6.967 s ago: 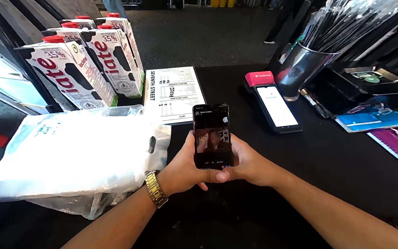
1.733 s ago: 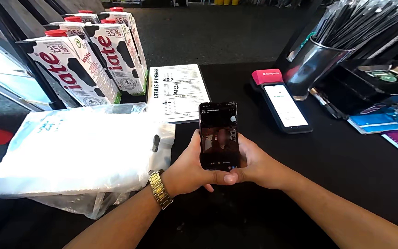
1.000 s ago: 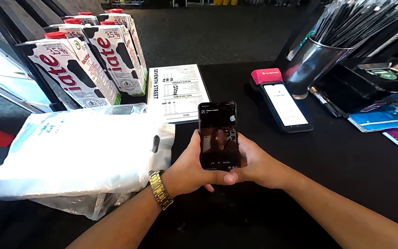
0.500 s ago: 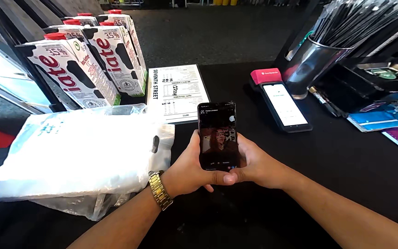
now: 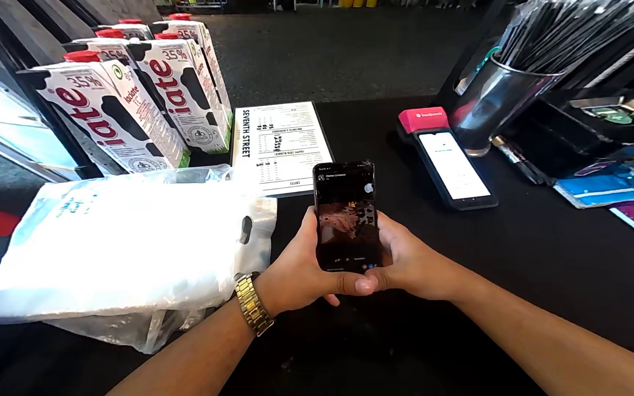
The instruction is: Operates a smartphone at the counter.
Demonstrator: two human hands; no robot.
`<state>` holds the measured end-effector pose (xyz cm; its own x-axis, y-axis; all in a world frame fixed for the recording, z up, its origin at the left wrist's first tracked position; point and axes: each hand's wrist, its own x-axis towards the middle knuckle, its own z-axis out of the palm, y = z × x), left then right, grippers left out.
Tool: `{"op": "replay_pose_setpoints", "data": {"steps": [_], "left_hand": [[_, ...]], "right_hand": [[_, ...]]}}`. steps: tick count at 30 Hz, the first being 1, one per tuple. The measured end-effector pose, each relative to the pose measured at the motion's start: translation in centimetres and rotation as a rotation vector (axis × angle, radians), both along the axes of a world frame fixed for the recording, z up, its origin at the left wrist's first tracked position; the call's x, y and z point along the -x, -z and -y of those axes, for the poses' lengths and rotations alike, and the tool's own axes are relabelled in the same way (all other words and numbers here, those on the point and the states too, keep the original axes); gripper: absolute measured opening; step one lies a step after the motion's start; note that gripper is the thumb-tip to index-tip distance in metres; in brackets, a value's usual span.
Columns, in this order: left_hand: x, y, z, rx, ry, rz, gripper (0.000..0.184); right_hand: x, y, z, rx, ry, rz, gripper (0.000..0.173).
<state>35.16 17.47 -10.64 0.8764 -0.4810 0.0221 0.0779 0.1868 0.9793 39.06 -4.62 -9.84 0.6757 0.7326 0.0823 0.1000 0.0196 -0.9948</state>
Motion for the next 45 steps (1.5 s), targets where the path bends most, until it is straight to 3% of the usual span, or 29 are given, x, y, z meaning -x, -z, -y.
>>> {"op": "replay_pose_setpoints", "data": {"steps": [45], "left_hand": [[-0.20, 0.07, 0.15, 0.020, 0.014, 0.013, 0.094]], "right_hand": [[-0.12, -0.02, 0.19, -0.004, -0.002, -0.009, 0.086]]}}
